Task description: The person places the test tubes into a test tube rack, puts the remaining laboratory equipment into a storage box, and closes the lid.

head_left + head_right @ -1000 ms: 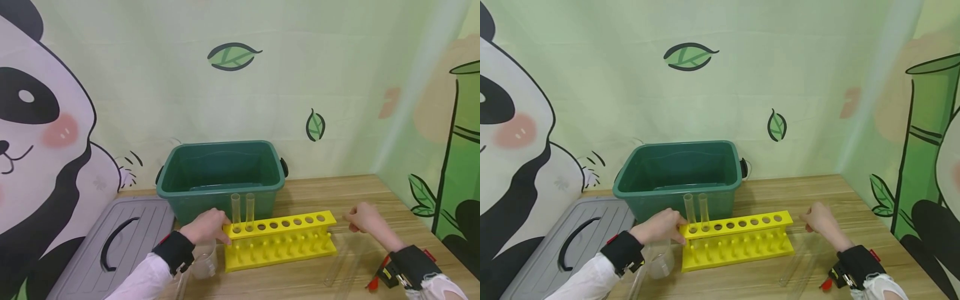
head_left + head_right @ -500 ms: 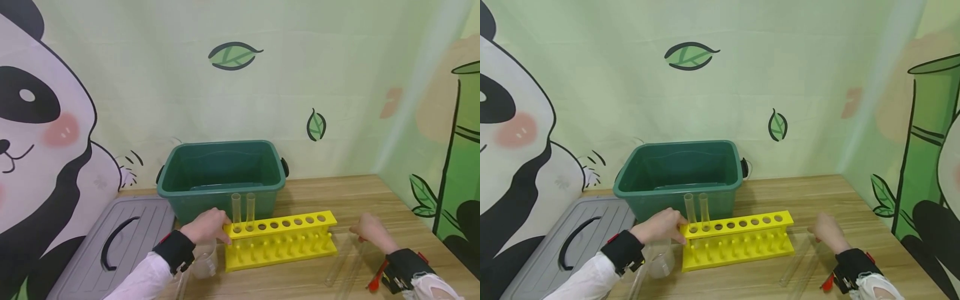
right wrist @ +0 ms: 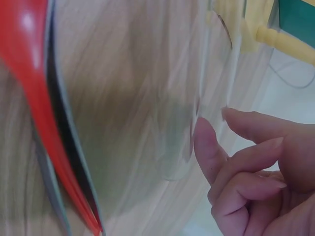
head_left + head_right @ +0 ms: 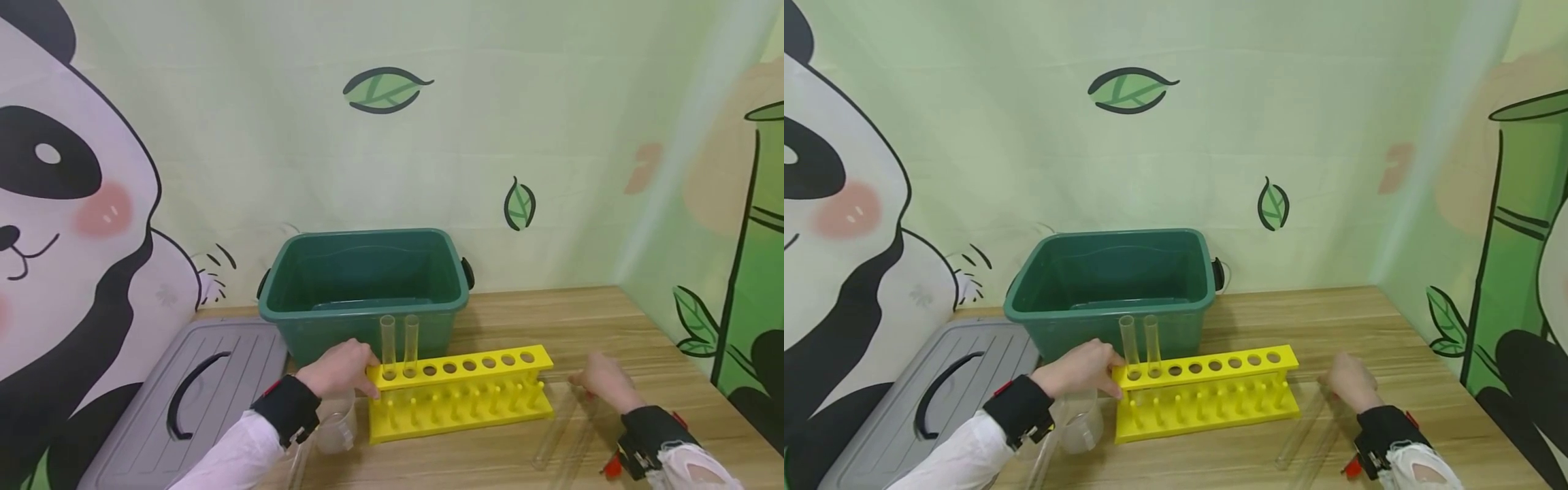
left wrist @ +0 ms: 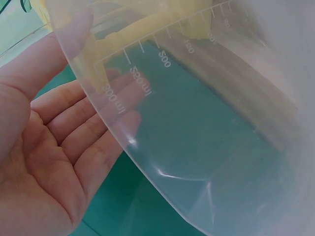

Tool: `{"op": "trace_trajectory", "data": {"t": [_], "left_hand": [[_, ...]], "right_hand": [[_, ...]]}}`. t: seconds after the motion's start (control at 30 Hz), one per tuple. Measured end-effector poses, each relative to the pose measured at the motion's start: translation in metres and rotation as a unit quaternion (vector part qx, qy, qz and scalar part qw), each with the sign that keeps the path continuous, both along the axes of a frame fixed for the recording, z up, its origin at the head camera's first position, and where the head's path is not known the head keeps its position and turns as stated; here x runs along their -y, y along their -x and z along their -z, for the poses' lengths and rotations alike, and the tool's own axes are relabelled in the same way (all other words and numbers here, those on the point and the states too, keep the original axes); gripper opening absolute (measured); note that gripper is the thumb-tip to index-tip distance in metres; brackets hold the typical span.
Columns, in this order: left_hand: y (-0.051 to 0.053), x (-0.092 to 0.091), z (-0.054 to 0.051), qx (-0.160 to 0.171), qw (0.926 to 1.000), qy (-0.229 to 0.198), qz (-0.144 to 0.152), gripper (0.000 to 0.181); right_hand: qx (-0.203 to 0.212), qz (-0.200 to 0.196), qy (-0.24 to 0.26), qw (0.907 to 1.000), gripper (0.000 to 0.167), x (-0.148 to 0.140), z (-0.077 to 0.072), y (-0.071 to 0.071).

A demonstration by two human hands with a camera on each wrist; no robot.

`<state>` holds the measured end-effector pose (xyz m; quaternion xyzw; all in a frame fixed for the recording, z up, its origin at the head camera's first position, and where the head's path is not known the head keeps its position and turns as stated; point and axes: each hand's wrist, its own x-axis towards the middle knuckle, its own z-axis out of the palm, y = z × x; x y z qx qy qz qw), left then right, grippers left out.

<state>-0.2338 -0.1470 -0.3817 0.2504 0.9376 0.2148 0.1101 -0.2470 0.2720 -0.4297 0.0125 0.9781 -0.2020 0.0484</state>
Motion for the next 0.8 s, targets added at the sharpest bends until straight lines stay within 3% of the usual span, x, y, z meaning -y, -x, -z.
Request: {"op": "trace_trajectory", "data": {"t": [0.23, 0.4, 0.67, 0.8], "left_hand": [[0.0, 0.0, 0.001, 0.0, 1.0, 0.004, -0.004, 0.034], [0.0, 0.0, 0.0, 0.004, 0.9999, 0.005, -0.008, 0.034], [-0.001, -0.001, -0.001, 0.004, 1.0, 0.0, -0.009, 0.033], [-0.001, -0.001, -0.001, 0.004, 0.9999, 0.001, -0.011, 0.033]], "right_hand": [[-0.004, 0.015, 0.017, 0.9997, 0.034, 0.0, 0.005, 0.004], [-0.001, 0.019, 0.056, 0.9983, 0.033, 0.0, 0.011, 0.008], [0.056, 0.074, 0.166, 0.9817, 0.027, -0.002, 0.02, 0.018], [0.044, 0.051, 0.181, 0.9812, 0.033, -0.005, 0.022, 0.021]]}}
